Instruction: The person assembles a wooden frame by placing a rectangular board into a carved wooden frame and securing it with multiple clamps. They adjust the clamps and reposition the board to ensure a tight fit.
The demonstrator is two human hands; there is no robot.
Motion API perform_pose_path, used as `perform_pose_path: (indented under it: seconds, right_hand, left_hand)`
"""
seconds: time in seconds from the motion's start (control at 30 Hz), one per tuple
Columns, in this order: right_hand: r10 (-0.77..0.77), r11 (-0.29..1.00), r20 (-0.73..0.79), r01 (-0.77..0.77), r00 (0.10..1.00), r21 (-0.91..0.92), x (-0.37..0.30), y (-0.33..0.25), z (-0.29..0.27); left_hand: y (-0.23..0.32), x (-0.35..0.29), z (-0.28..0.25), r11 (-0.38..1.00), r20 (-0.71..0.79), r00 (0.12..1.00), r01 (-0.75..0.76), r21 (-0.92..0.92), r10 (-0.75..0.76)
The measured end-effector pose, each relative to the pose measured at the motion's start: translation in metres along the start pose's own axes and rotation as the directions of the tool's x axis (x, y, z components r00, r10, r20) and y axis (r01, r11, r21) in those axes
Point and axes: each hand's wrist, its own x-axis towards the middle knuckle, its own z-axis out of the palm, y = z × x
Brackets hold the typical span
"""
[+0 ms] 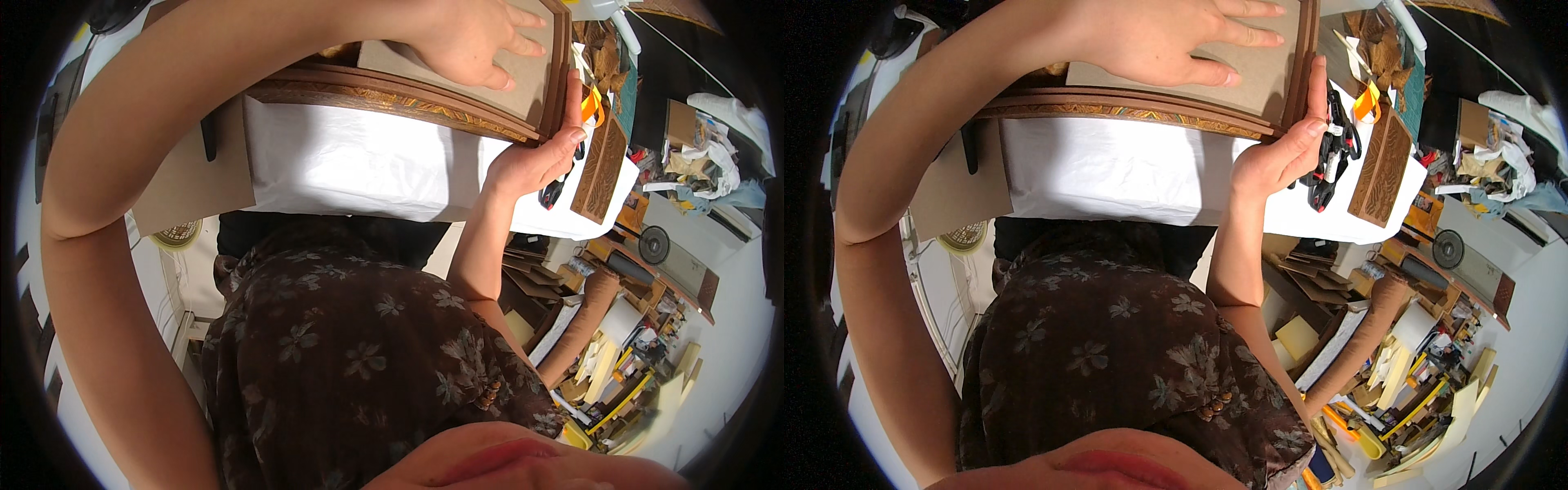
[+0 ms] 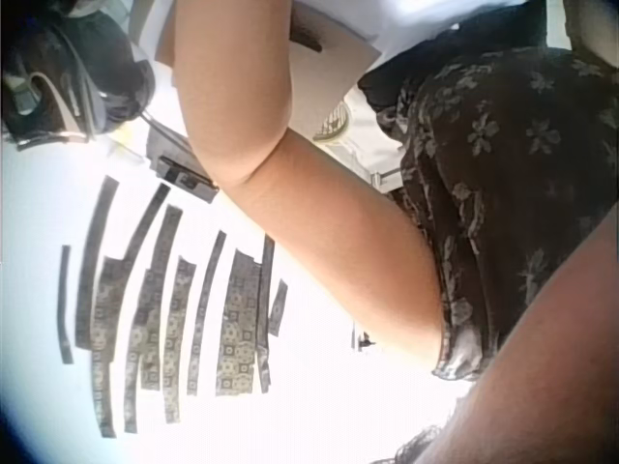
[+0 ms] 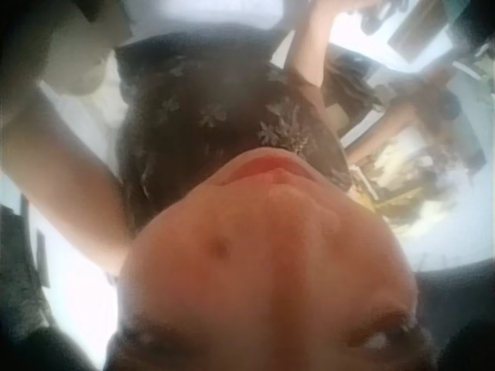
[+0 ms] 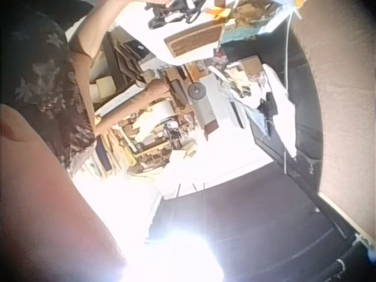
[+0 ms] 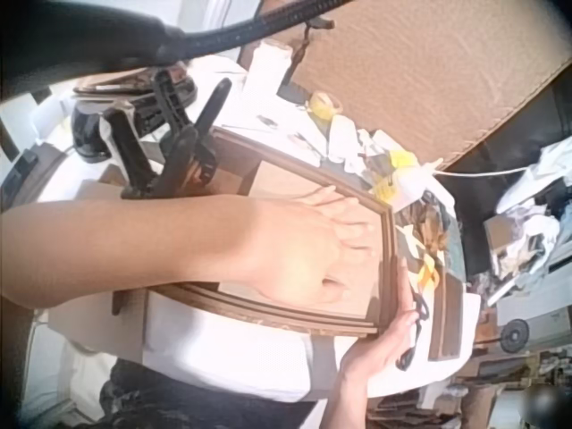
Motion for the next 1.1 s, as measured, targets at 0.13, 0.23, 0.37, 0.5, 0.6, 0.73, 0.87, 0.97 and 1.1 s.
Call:
perform_pose_path:
  seconds: [0.13, 0.23, 0.37, 0.5, 0.6, 0.73, 0.87, 0.97, 1.1]
  right_hand:
    - [-0.044, 0.999, 0.004, 0.044, 0.999, -0.009, 0.000, -0.002, 0.000]
    - [-0.027, 0.999, -0.012, 0.028, 1.000, 0.030, 0.001, 0.005, -0.005]
    - [-0.044, 0.998, 0.025, 0.043, 0.999, 0.046, 0.007, 0.009, -0.010]
    - [-0.046, 0.998, 0.038, 0.047, 0.998, -0.034, 0.010, 0.016, -0.017]
    - [-0.072, 0.997, -0.017, 0.072, 0.997, 0.000, 0.011, 0.020, -0.018]
    - [-0.044, 0.999, -0.034, 0.044, 0.998, -0.006, 0.011, 0.018, -0.021]
    - [-0.105, 0.994, -0.052, 0.103, 0.993, -0.040, 0.010, 0.025, -0.023]
    - [-0.119, 0.992, -0.056, 0.116, 0.991, -0.043, 0.009, 0.026, -0.023]
    - [-0.001, 0.998, -0.061, -0.003, 0.998, -0.069, 0.012, 0.007, -0.022]
  left_hand:
    - [-0.003, 0.003, 0.009, 0.999, -0.044, 0.999, -0.025, 0.031, 0.026]
    - [-0.012, 0.025, 0.014, 0.996, -0.007, 0.997, -0.077, 0.055, 0.078]
    - [-0.016, 0.026, 0.024, 0.985, -0.165, 0.981, -0.082, 0.149, 0.106]
    - [-0.014, 0.028, 0.029, 0.978, -0.091, 0.994, 0.072, 0.196, -0.055]
    - [-0.017, 0.030, 0.030, 0.984, -0.086, 0.996, 0.042, 0.173, -0.027]
    - [-0.021, 0.035, 0.035, 0.980, -0.084, 0.996, -0.006, 0.200, 0.023]
    - [-0.016, 0.047, 0.015, 0.971, 0.032, 0.983, -0.185, 0.151, 0.182]
    - [-0.015, 0.049, 0.013, 0.983, 0.087, 0.989, -0.129, 0.128, 0.119]
    - [-0.021, 0.049, 0.006, 0.986, 0.169, 0.984, -0.078, 0.146, 0.053]
